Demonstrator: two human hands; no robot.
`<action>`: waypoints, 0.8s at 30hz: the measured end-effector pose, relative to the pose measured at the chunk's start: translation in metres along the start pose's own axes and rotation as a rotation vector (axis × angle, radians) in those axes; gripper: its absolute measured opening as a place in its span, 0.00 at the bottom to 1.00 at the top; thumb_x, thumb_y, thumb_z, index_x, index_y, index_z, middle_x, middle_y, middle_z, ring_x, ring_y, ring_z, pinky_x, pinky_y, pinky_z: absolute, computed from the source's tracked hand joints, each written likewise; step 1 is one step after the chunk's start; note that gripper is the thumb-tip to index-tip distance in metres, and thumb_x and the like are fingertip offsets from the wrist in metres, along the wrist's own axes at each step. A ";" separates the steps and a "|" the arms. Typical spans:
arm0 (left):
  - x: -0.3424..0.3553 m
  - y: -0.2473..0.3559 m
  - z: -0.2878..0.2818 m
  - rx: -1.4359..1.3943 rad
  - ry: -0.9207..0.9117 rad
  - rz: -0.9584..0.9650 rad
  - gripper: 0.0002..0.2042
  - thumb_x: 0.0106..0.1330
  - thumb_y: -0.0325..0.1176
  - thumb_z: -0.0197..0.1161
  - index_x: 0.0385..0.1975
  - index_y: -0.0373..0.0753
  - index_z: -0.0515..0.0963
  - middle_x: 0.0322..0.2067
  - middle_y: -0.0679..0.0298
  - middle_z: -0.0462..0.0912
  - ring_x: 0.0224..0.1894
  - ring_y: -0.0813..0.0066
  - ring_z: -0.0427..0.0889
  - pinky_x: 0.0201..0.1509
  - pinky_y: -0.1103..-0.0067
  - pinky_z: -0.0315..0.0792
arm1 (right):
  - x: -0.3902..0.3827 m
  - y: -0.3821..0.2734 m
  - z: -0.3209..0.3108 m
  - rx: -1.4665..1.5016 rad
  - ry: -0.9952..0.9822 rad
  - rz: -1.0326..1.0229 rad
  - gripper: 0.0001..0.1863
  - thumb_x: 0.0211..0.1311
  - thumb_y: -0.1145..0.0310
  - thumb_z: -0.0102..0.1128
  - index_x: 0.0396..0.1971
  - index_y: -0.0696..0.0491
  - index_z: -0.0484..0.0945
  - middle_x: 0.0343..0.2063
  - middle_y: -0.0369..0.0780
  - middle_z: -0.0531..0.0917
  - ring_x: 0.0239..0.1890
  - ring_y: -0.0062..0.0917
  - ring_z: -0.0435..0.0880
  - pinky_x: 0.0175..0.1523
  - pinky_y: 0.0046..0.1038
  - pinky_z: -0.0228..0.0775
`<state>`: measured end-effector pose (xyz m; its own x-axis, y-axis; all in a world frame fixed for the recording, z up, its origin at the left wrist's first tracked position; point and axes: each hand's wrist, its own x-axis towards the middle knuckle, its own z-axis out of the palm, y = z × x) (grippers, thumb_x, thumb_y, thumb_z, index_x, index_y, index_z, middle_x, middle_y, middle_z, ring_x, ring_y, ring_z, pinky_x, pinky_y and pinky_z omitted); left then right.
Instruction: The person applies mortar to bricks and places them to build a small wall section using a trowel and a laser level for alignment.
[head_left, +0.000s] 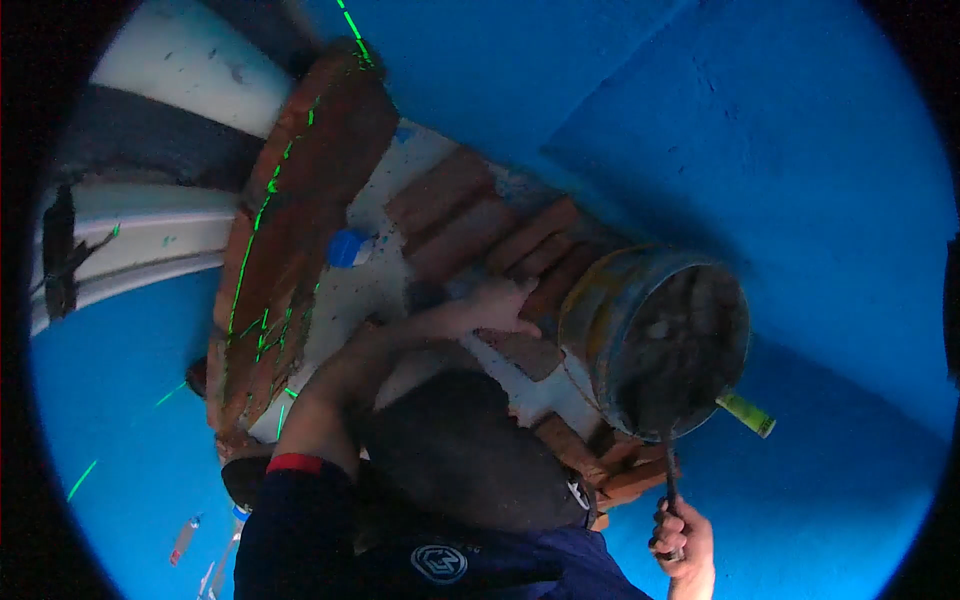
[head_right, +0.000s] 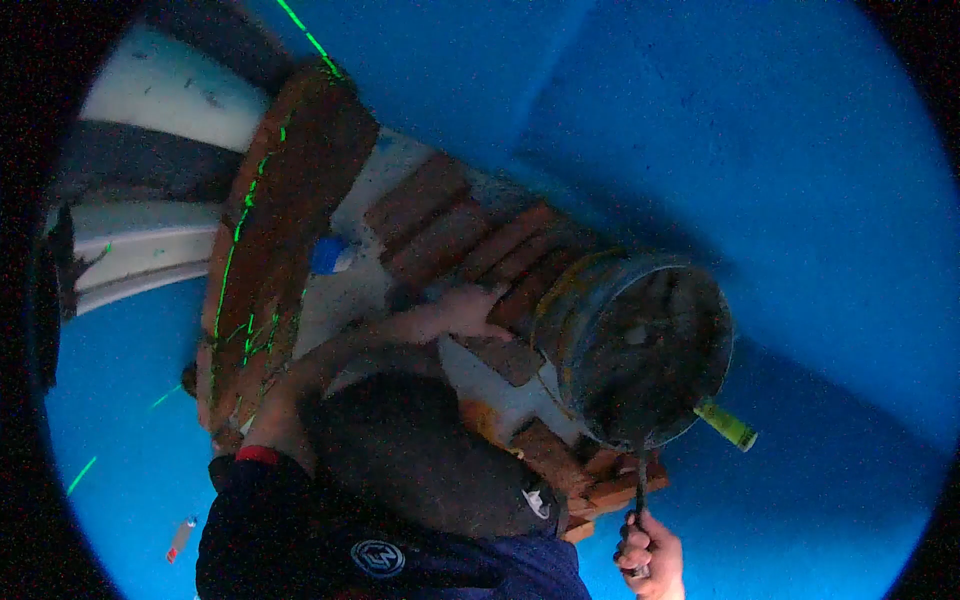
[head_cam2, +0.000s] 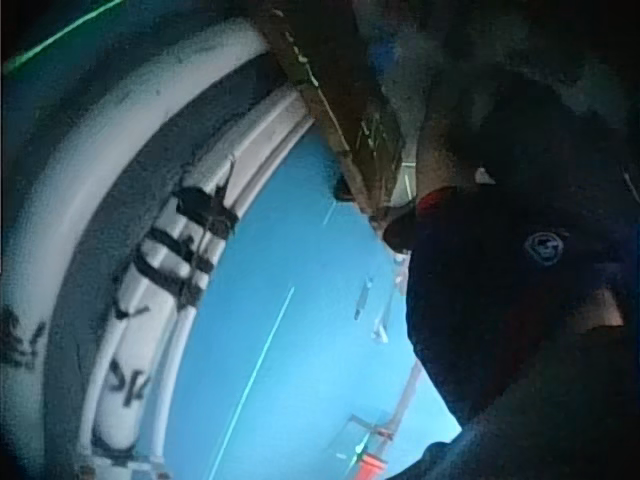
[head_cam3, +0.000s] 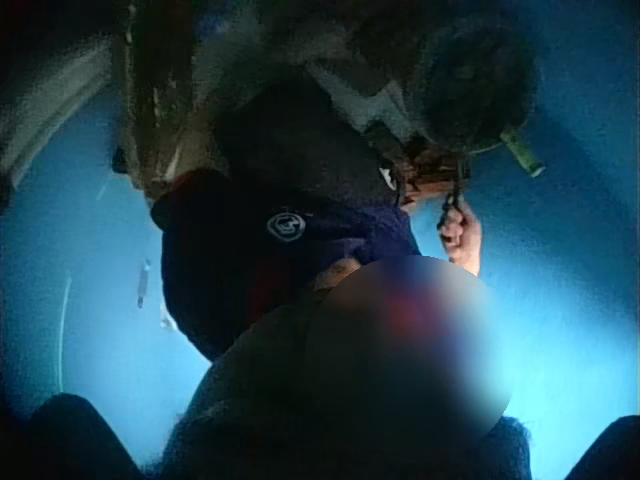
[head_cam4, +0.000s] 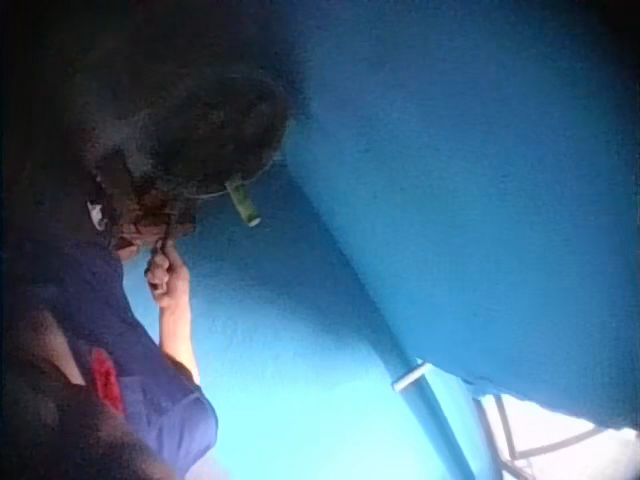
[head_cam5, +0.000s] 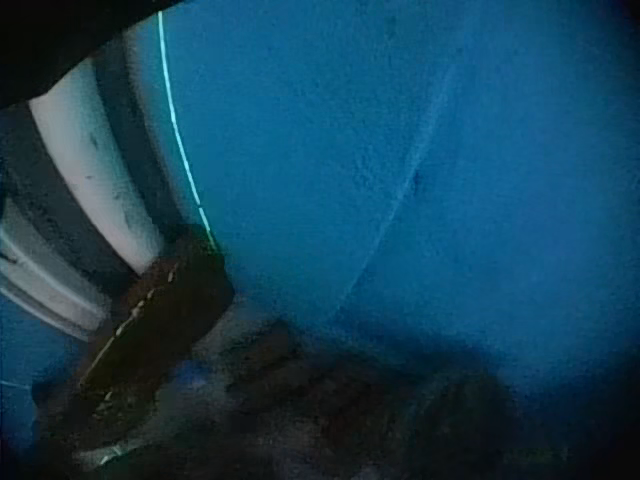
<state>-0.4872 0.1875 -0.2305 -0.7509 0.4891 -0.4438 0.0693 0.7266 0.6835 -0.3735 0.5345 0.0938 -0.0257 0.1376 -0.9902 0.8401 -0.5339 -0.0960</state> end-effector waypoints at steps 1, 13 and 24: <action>0.003 0.010 -0.008 0.005 -0.059 -0.006 0.45 0.52 0.62 0.64 0.57 0.27 0.62 0.32 0.45 0.80 0.35 0.52 0.81 0.38 0.64 0.75 | 0.000 0.006 -0.002 0.048 -0.051 0.014 0.12 0.70 0.62 0.43 0.35 0.54 0.71 0.15 0.29 0.68 0.10 0.12 0.62 0.16 0.21 0.60; 0.028 0.017 -0.018 -0.016 -0.038 -0.157 0.30 0.47 0.49 0.66 0.43 0.27 0.75 0.35 0.47 0.81 0.39 0.55 0.81 0.44 0.66 0.75 | 0.004 0.007 0.021 -0.281 0.142 -0.096 0.11 0.68 0.63 0.48 0.34 0.57 0.70 0.14 0.32 0.67 0.09 0.14 0.59 0.14 0.18 0.54; -0.129 0.003 -0.146 -0.485 0.371 -0.360 0.38 0.53 0.53 0.67 0.59 0.31 0.67 0.55 0.48 0.73 0.58 0.56 0.73 0.62 0.68 0.65 | 0.027 -0.011 0.015 -0.548 -0.081 -0.213 0.10 0.67 0.62 0.50 0.29 0.52 0.69 0.13 0.32 0.67 0.08 0.16 0.61 0.14 0.20 0.54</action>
<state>-0.4858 0.0566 -0.0868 -0.8524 -0.0009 -0.5229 -0.4611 0.4728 0.7509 -0.3909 0.5316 0.0670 -0.2480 0.1192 -0.9614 0.9686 0.0101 -0.2486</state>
